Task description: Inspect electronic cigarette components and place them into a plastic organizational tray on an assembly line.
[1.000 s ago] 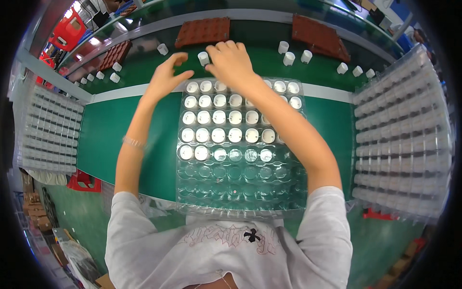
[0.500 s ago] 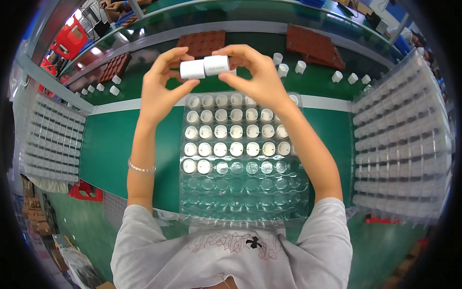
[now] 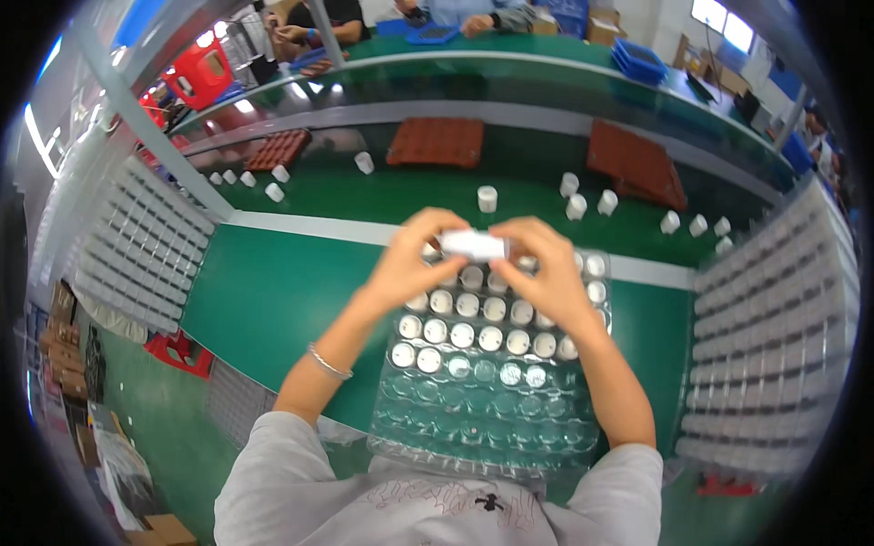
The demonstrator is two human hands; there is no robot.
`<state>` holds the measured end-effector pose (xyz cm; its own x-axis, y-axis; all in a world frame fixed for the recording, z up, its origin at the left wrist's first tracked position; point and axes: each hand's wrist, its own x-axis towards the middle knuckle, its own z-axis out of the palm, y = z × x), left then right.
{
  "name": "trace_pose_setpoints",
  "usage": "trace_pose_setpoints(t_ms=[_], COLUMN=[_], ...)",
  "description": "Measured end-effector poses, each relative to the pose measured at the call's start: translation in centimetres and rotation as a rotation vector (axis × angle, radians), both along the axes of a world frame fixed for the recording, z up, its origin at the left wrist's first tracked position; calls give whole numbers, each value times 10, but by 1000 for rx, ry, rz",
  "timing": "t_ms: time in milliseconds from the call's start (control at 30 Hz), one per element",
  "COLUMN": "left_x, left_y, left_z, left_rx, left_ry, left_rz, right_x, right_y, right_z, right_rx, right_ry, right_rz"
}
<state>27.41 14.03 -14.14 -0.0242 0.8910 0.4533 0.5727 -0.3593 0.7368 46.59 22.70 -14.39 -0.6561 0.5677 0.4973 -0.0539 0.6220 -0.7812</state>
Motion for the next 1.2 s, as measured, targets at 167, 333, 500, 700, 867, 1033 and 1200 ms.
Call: trace_pose_setpoints(t_ms=[167, 333, 500, 700, 867, 1033, 1200], left_x=[-3, -3, -5, -1, -2, 7, 9], left_y=[-9, -8, -10, -14, -13, -8, -11], left_z=[-31, -36, -35, -30, -35, -35, -33], left_rx=[17, -29, -44, -65, -55, 12, 16], left_ry=[74, 28, 55, 99, 108, 168, 219], left_rz=[-15, 38, 35, 17, 37, 40, 37], right_x=[-8, -13, -11, 0, 1, 8, 2], right_y=[8, 8, 9, 11, 13, 11, 5], right_z=[-25, -28, -25, -21, -18, -11, -9], right_rx=[-58, -105, -147, -173, -208, -215, -122], right_ry=[-159, -183, -192, -261, -251, -239, -193], right_rz=[94, 15, 68, 177, 213, 126, 80])
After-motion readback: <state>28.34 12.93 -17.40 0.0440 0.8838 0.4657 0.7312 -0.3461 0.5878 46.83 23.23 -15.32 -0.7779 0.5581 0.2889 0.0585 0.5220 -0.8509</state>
